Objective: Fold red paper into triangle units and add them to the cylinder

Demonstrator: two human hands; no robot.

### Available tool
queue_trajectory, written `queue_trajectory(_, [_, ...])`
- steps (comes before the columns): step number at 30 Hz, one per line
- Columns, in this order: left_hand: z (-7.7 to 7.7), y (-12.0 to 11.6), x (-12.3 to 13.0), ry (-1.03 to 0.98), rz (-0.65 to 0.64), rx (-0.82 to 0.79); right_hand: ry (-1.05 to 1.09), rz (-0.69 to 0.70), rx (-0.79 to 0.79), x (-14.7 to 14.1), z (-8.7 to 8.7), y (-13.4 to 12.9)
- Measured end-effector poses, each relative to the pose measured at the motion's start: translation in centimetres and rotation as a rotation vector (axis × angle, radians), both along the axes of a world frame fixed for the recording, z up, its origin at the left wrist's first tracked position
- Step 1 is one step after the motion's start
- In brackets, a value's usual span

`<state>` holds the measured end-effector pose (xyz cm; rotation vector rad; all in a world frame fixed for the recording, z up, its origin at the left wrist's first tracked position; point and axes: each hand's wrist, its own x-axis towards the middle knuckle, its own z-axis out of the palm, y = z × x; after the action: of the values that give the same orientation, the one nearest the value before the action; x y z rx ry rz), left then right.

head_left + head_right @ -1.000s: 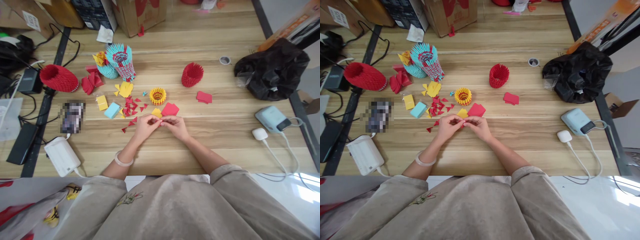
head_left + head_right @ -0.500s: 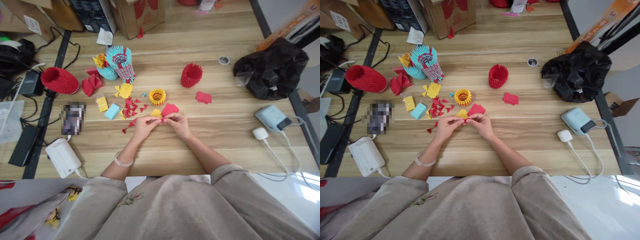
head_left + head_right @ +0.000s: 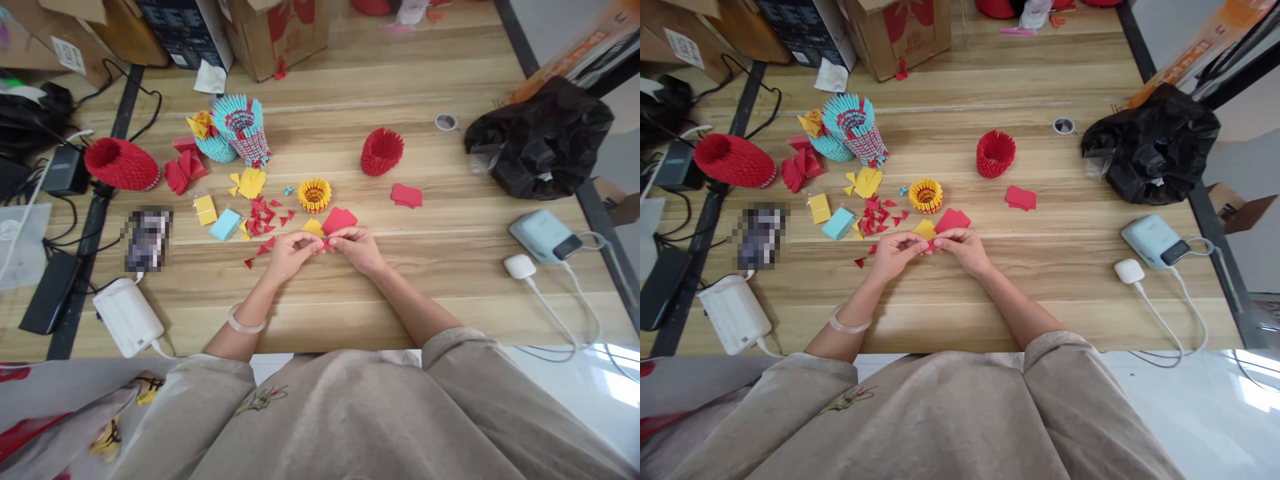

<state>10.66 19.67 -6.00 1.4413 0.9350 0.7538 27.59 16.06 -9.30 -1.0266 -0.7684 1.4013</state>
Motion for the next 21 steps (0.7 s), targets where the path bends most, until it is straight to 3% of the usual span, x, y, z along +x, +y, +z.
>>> queue_trajectory(7, [-0.7, -0.3, 0.0, 0.046, 0.032, 0.113, -0.166, -0.077, 0.022, -0.1, 0.6, -0.2])
queue_trajectory(15, [-0.7, -0.4, 0.2, 0.009, 0.079, 0.13, -0.143, -0.067, 0.015, -0.2, 0.8, -0.1])
queue_trajectory(21, [0.3, -0.5, 0.8, -0.051, 0.113, -0.005, -0.147, -0.102, 0.02, -0.5, 1.2, -0.3])
